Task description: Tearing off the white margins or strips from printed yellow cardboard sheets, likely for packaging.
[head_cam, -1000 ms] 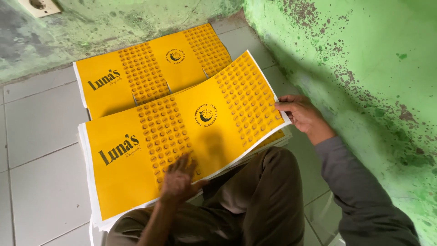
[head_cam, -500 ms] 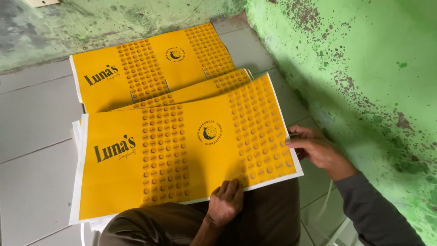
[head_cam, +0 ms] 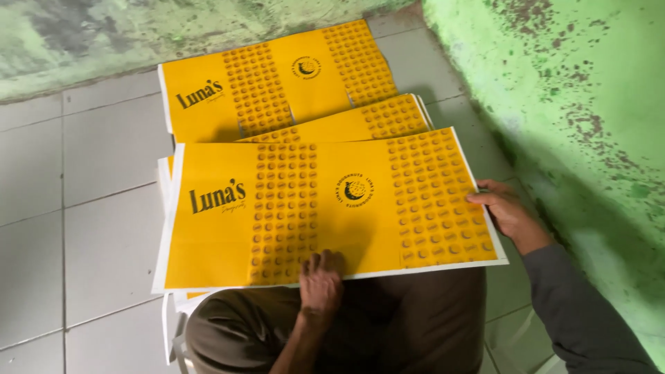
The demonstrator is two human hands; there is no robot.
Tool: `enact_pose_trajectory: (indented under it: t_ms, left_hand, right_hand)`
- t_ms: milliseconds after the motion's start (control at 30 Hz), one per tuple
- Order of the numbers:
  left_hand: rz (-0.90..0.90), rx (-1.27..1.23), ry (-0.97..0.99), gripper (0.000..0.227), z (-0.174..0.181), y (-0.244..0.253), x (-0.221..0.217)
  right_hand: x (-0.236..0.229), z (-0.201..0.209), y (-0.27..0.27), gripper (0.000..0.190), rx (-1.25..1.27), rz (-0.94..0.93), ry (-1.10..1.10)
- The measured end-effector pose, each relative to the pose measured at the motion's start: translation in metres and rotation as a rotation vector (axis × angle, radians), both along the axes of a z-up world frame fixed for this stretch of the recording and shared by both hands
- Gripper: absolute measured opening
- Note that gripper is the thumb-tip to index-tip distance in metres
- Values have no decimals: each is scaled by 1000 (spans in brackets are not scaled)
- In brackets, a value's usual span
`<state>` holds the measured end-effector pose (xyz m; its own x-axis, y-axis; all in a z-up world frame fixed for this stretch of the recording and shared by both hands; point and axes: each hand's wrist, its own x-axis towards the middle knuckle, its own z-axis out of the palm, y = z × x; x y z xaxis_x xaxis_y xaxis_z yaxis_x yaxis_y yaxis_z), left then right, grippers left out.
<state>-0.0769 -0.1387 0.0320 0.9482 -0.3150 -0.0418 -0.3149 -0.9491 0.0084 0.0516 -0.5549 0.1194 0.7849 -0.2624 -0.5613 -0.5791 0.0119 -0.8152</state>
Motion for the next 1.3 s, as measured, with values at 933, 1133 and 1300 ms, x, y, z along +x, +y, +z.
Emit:
enact_pose_trajectory:
  t_ms: [933, 1133, 1300]
  left_hand:
    - [-290, 35, -373, 18, 115, 109, 0]
    - [-296, 265, -369, 30, 84, 103, 41]
    - [-33, 174, 665, 88, 97, 75, 127]
  right_hand:
    - [61, -37, -18, 29, -209, 360, 3]
    - [92, -31, -3, 26, -175, 271, -172]
    - [126, -39, 20, 36, -21, 207, -517]
